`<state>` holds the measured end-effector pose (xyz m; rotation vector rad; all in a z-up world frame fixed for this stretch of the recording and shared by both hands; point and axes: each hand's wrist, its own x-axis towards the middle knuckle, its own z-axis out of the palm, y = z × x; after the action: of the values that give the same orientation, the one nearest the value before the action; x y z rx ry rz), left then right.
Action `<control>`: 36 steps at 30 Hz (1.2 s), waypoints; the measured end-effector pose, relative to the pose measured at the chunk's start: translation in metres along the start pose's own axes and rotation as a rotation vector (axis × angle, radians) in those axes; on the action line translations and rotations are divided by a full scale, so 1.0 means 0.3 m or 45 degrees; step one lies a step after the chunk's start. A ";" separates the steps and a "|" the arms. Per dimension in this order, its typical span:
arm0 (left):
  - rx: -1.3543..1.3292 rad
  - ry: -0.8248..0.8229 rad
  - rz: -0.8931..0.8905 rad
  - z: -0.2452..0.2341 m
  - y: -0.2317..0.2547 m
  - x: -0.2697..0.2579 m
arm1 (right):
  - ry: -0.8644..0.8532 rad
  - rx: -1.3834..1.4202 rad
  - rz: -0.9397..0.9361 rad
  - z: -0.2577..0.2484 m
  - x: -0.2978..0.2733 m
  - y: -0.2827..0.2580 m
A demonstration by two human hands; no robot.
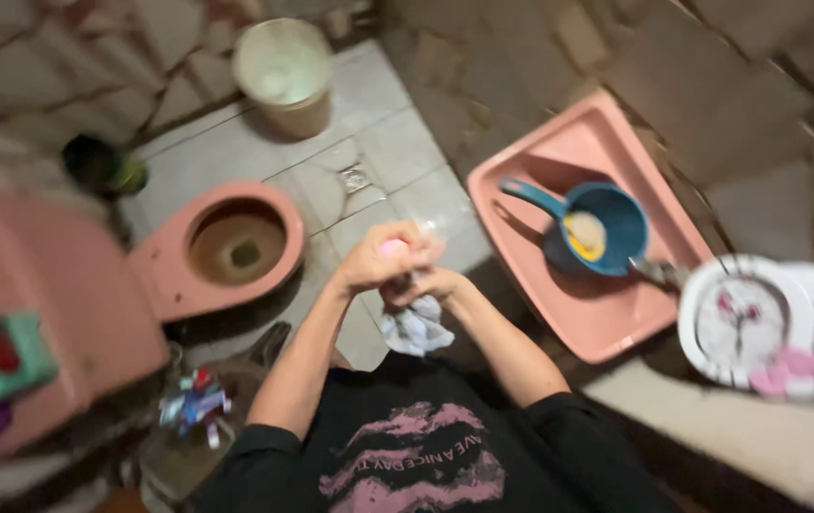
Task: The person cleans a small bottle and a cloth by rubbing them together, applying a liquid, and rinsing them in a sink, then organizes several toiletries and toothbrushes into containers on a pink toilet tank and a nearby chair.
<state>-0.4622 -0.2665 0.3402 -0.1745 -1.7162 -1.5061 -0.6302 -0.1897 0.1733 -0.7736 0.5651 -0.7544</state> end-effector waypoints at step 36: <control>-0.037 0.470 -0.914 0.253 -0.159 0.084 | 1.859 -0.244 -0.964 0.302 -0.231 -0.278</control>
<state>-0.5433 -0.2232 0.3249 0.7367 -1.5166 -1.9110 -0.6420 -0.1396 0.3049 -0.4808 1.7035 -2.0039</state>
